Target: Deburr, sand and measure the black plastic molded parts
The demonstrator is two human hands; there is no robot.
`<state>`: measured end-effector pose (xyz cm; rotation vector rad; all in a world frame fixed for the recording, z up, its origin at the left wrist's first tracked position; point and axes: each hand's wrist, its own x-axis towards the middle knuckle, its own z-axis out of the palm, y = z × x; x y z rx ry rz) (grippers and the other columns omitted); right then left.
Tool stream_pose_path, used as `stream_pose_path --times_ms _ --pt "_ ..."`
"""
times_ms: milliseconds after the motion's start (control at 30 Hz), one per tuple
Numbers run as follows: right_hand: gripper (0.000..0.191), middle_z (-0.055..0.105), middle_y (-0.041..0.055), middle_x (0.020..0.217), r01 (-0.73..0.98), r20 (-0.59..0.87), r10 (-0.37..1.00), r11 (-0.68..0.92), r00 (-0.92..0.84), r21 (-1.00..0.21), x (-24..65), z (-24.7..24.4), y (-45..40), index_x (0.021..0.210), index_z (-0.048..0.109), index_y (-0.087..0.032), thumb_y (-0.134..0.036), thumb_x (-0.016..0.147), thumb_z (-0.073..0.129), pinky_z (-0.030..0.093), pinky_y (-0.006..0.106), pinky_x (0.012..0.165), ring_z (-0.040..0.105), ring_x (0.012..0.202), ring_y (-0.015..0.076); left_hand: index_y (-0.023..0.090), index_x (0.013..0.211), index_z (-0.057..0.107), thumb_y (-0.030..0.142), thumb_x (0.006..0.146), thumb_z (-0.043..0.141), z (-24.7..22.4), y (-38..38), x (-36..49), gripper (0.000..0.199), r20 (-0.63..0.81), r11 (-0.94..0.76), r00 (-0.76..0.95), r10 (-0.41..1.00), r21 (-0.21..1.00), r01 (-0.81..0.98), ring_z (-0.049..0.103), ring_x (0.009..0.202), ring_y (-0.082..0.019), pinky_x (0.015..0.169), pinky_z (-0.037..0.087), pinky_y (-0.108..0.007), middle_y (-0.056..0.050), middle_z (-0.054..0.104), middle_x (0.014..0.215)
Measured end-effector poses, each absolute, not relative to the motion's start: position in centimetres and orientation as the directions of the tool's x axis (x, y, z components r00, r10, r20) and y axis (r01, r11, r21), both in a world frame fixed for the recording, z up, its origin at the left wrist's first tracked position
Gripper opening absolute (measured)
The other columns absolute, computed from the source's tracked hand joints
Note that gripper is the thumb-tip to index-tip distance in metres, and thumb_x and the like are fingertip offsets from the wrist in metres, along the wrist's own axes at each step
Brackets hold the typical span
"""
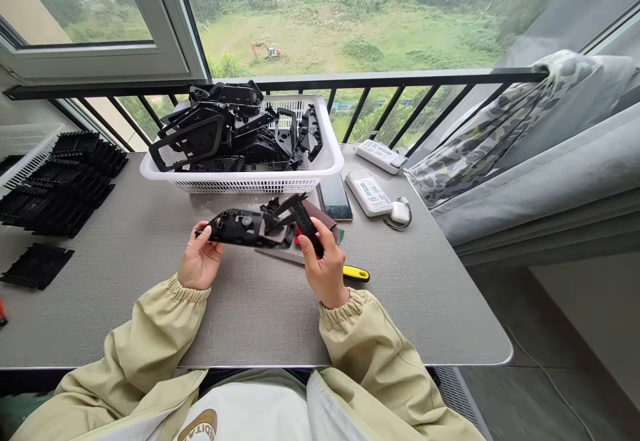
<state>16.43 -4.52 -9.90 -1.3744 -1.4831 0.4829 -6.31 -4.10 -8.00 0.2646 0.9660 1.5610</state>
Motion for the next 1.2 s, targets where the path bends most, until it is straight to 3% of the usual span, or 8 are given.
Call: stream_pose_path --times_ms 100,233,500,700,800,1033,1100,1200 --pt "0.042 0.07 0.0073 0.091 0.484 0.361 0.933 0.323 -0.016 -0.813 16.0 -10.0 -4.8 0.12 0.058 -0.019 -0.046 0.089 0.051 0.054 0.031 0.072 0.066 0.077 0.0198 0.024 0.1 0.059 0.007 0.076 0.061 -8.1 -4.0 -6.2 0.029 -0.361 0.064 -0.237 0.902 0.654 -0.753 0.066 0.1 -0.013 0.091 0.05 -0.024 0.0 0.073 0.095" --pt "0.038 0.072 0.0064 0.093 0.451 0.29 0.926 0.372 -0.241 -0.811 15.0 -10.3 -5.4 0.12 0.059 -0.02 -0.042 0.09 0.05 0.054 0.03 0.074 0.067 0.079 0.0189 0.025 0.123 0.053 0.004 0.076 0.054 -8.3 -4.2 -5.8 0.052 -0.414 0.131 -0.165 0.895 0.597 -0.791 0.067 0.099 -0.014 0.093 0.05 -0.028 -0.002 0.073 0.096" --pt "0.036 0.07 0.0086 0.111 0.396 0.307 0.918 0.386 -0.25 -0.833 14.8 -10.5 -5.5 0.122 0.058 -0.021 -0.038 0.091 0.052 0.054 0.034 0.086 0.068 0.095 0.0215 0.012 0.121 0.058 0.01 0.059 0.055 -8.1 -5.1 -5.9 0.062 -0.372 0.46 0.293 0.881 0.525 -0.716 0.069 0.088 -0.024 0.071 0.056 -0.031 -0.012 0.07 0.108" --pt "0.034 0.069 0.0087 0.115 0.356 0.325 0.909 0.404 -0.262 -0.843 14.9 -10.4 -5.4 0.121 0.059 -0.02 -0.035 0.091 0.053 0.053 0.035 0.089 0.066 0.102 0.0217 0.021 0.13 0.049 0.009 0.06 0.068 -8.4 -5.6 -5.5 0.073 -0.307 0.506 0.407 0.86 0.614 -0.607 0.067 0.092 -0.023 0.068 0.054 -0.028 -0.01 0.064 0.12" --pt "0.034 0.069 0.0087 0.114 0.349 0.343 0.902 0.421 -0.263 -0.837 14.8 -10.2 -5.4 0.121 0.059 -0.019 -0.034 0.091 0.053 0.053 0.034 0.089 0.066 0.102 0.0212 0.027 0.126 0.046 0.002 0.055 0.072 -8.5 -5.6 -5.5 0.08 -0.313 0.498 0.393 0.865 0.637 -0.588 0.068 0.086 -0.021 0.067 0.053 -0.028 -0.006 0.066 0.112" --pt "0.034 0.069 0.0087 0.114 0.379 0.352 0.904 0.423 -0.243 -0.823 14.8 -10.5 -5.3 0.121 0.059 -0.02 -0.034 0.091 0.054 0.053 0.035 0.089 0.066 0.102 0.0221 0.02 0.086 0.046 0.018 0.06 0.08 -9.2 -5.2 -5.4 0.043 -0.38 0.467 0.279 0.882 0.628 -0.623 0.065 0.064 -0.014 0.056 0.052 -0.024 0.001 0.067 0.078" --pt "0.034 0.069 0.0085 0.115 0.387 0.34 0.908 0.413 -0.245 -0.824 14.8 -10.6 -5.3 0.121 0.06 -0.021 -0.033 0.091 0.054 0.054 0.035 0.089 0.066 0.101 0.0223 0.021 0.092 0.046 0.019 0.061 0.081 -9.3 -5.2 -5.2 0.047 -0.434 0.475 0.219 0.874 0.665 -0.576 0.063 0.058 -0.013 0.053 0.05 -0.023 0.003 0.066 0.075" --pt "0.034 0.069 0.0089 0.115 0.412 0.323 0.923 0.383 -0.21 -0.827 14.8 -10.7 -5.1 0.121 0.06 -0.02 -0.034 0.09 0.054 0.053 0.037 0.09 0.066 0.101 0.0231 0.026 0.117 0.042 0.015 0.056 0.084 -9.2 -5.3 -4.8 0.075 -0.474 0.479 0.154 0.867 0.71 -0.516 0.067 0.069 -0.016 0.062 0.053 -0.028 0.0 0.07 0.089"
